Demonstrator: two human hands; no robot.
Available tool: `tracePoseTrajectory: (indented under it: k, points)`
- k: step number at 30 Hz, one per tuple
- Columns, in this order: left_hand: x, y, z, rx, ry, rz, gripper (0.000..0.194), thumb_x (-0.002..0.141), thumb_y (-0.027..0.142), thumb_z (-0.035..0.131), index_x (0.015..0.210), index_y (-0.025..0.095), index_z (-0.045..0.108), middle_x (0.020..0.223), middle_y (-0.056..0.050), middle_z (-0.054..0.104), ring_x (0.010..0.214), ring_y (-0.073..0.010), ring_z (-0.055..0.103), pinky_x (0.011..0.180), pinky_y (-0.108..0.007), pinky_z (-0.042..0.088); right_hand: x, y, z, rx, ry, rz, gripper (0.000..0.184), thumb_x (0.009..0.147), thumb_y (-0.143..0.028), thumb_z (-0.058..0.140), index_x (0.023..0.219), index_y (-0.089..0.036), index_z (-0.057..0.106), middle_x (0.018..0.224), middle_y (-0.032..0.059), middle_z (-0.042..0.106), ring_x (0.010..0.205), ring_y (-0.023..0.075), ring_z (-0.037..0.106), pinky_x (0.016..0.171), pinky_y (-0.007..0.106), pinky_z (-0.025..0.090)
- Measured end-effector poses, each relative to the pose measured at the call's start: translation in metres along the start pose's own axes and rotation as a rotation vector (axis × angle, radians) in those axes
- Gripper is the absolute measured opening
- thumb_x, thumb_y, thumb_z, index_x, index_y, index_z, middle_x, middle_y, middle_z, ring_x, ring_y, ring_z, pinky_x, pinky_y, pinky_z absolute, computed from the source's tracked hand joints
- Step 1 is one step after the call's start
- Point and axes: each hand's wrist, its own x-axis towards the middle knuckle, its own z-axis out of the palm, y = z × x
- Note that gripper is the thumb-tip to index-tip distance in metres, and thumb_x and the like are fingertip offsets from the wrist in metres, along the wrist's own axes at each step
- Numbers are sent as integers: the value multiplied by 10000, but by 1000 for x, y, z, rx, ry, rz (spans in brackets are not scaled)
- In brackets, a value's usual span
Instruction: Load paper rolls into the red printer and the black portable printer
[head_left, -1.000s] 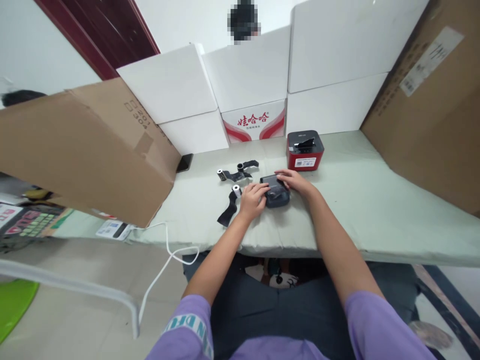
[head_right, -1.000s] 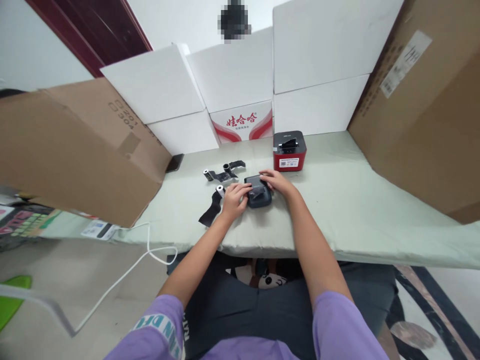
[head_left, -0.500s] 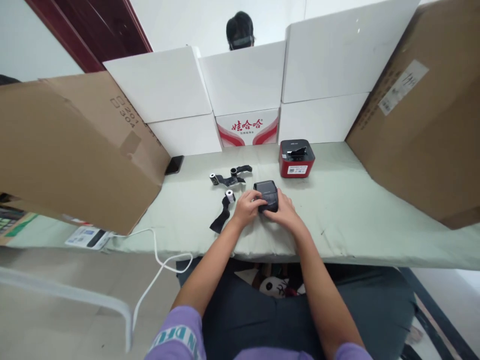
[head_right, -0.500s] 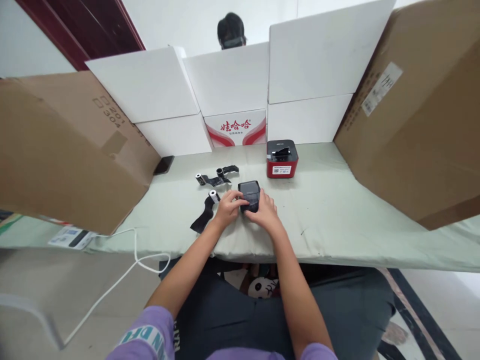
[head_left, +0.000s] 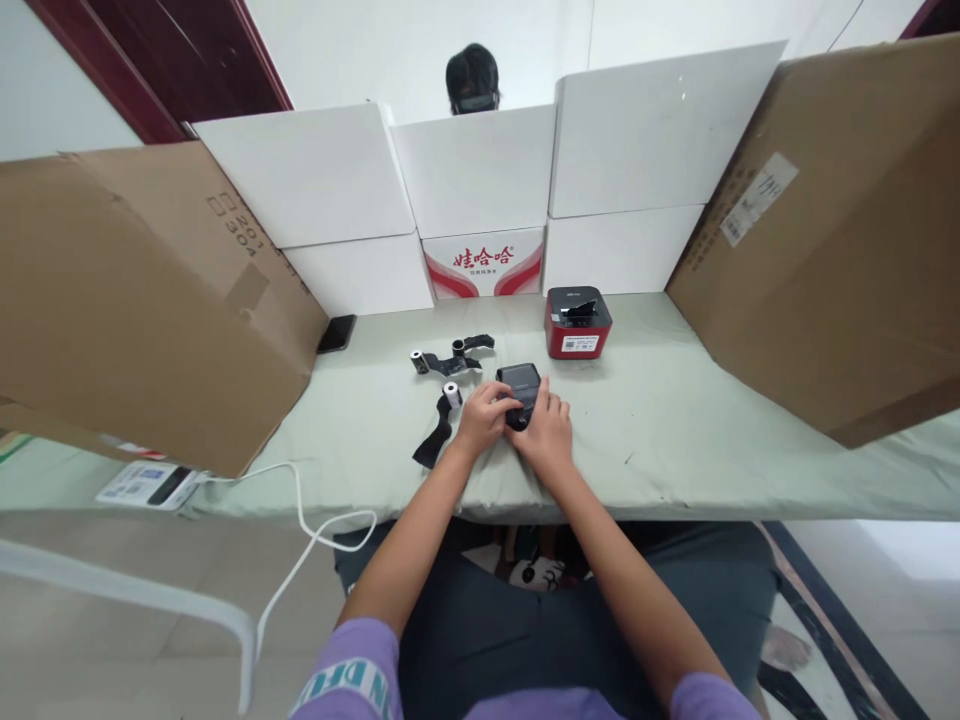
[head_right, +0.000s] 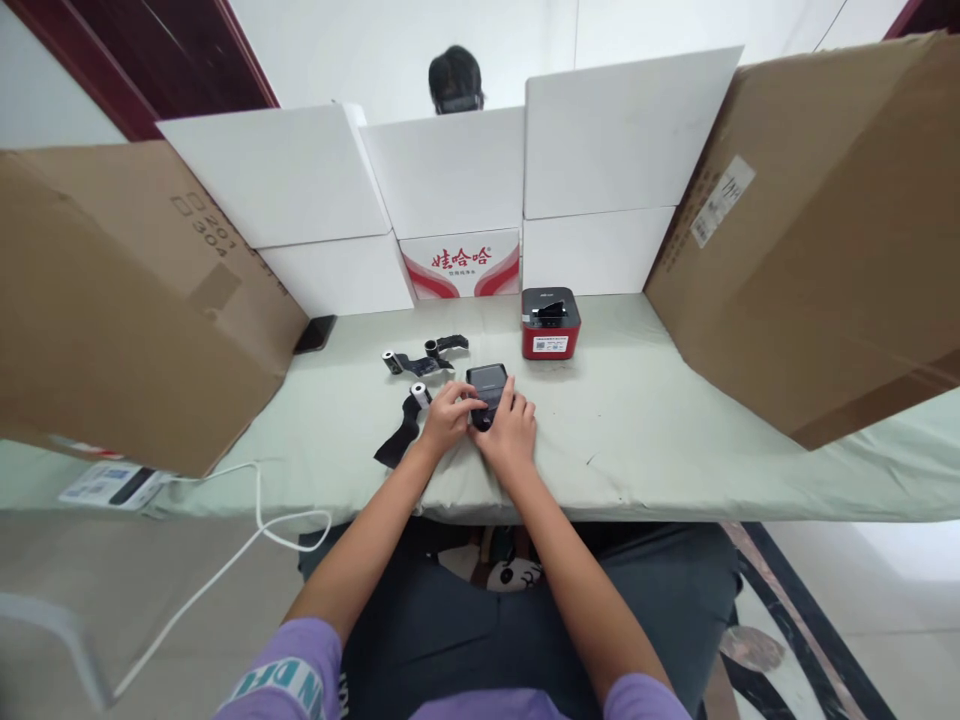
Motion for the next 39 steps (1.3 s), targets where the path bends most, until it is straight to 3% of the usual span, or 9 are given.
tracePoseTrajectory:
  k: [8,18,24,27,29,32,34,37,39]
  points:
    - [1,5,-7,-31,58,-110,490,877,54,403,1205,213,730,1056,-92,688,1014,-209,623,914,-360,531,6,22,-1,77,70,-3,1046,701,-466,711,1549,-33,280,1274,256,533,1163,424,460,1057,587,383]
    - [3,5,-3,-49,39,-114,563,833,21,415,1277,224,695,1051,-73,683,1003,-205,612,915,-344,524,36,120,-61,-43,178,123,1017,652,-495,720,1487,-56,341,1295,246,514,1203,422,438,1078,578,364]
    - [4,7,-2,-43,-49,-197,567,857,33,429,1354,210,638,995,-62,685,958,-207,610,900,-349,511,32,113,-64,-58,67,274,1178,620,-603,765,1558,-90,269,1454,292,473,1313,479,427,1083,612,352]
    - [3,12,-6,-53,-155,-265,524,881,67,453,1353,209,628,1025,-66,702,981,-215,635,936,-379,508,37,111,-78,13,101,314,1313,596,-704,770,1617,-143,165,1528,283,425,1394,500,380,1127,665,287]
    - [7,18,-10,-77,-200,-308,509,895,97,467,1372,204,609,1102,-82,711,1063,-231,648,993,-409,501,54,118,-90,184,144,270,1231,666,-737,706,1623,-175,174,1536,248,445,1408,447,412,1159,640,282]
    - [32,30,-10,-140,-239,-406,621,900,212,558,1514,197,470,1367,-134,646,1286,-287,593,1102,-460,463,101,133,-100,561,122,228,938,799,-719,592,1561,-232,345,1525,178,499,1397,332,484,1171,515,357]
    - [66,35,0,-236,-247,-497,781,873,329,654,1584,189,363,1536,-166,526,1413,-329,505,1162,-474,417,139,138,-98,750,66,282,726,834,-679,562,1444,-293,492,1527,107,522,1406,285,487,1157,457,390]
    - [131,30,31,-498,-168,-698,816,842,428,721,1551,172,409,1609,-169,448,1504,-337,402,1221,-429,338,186,133,-85,965,-39,429,466,851,-600,549,1209,-310,622,1347,41,661,1257,236,599,1032,375,483]
    - [168,23,55,-714,-107,-930,660,895,421,663,1477,161,491,1548,-159,529,1470,-310,450,1171,-390,391,203,123,-78,1052,-89,493,386,853,-594,545,1059,-291,662,1132,31,730,1052,221,666,867,324,527]
